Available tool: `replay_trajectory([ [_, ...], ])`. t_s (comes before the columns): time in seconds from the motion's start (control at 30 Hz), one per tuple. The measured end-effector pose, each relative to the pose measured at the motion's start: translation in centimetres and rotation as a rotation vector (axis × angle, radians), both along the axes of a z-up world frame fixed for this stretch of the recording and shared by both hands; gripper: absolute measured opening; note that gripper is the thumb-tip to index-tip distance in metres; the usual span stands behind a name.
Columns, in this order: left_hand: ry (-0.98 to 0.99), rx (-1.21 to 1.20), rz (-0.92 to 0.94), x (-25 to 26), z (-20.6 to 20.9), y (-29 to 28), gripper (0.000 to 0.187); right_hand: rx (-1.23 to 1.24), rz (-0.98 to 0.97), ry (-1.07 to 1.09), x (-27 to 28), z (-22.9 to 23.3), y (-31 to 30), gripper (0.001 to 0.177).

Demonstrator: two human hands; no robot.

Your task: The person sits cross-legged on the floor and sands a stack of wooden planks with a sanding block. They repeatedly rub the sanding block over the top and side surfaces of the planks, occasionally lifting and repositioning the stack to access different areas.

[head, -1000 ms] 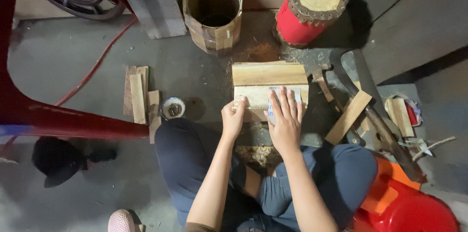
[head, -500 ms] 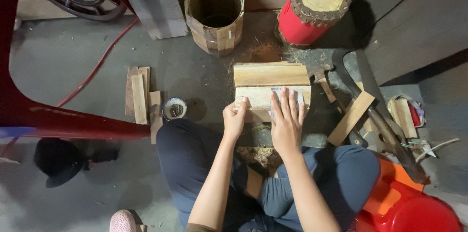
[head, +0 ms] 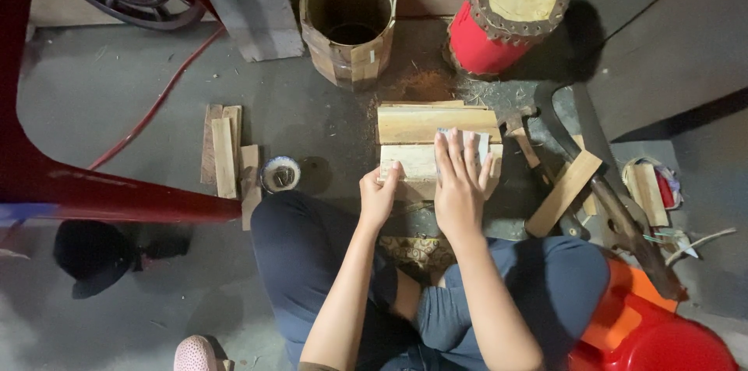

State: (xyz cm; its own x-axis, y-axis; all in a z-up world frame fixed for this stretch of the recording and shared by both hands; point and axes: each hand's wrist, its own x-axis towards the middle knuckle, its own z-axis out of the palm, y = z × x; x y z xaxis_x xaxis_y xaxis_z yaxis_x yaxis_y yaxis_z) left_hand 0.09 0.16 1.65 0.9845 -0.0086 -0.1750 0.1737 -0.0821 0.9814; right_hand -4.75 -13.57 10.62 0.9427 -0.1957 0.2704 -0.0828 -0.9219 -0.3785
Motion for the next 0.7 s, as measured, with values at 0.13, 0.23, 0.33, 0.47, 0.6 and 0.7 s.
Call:
replay_trajectory([
  [0.13,-0.017,-0.011,0.001,0.0,0.8,0.1,0.035,-0.062,0.036,-0.043,-0.1,-1.3,-0.1,0.064],
  [0.23,-0.012,-0.061,-0.018,0.0,-1.6,0.0,0.037,-0.043,0.028,-0.054,0.4,-1.4,0.0,0.064],
  [0.33,-0.025,-0.042,-0.012,-0.1,-1.7,0.3,0.034,-0.008,0.02,-0.065,0.9,-1.5,0.3,0.058],
  [0.47,-0.039,-0.037,-0.007,-0.3,-1.6,-0.1,0.033,-0.003,0.02,-0.063,0.5,-1.2,0.6,0.061],
  [0.6,-0.049,-0.027,-0.018,-0.3,-2.3,0.0,0.032,0.015,0.016,-0.043,0.6,-0.9,0.6,0.059],
  [0.7,-0.055,-0.02,-0.014,-0.4,-2.7,0.2,0.033,0.016,0.007,-0.039,1.0,-1.2,0.9,0.058],
])
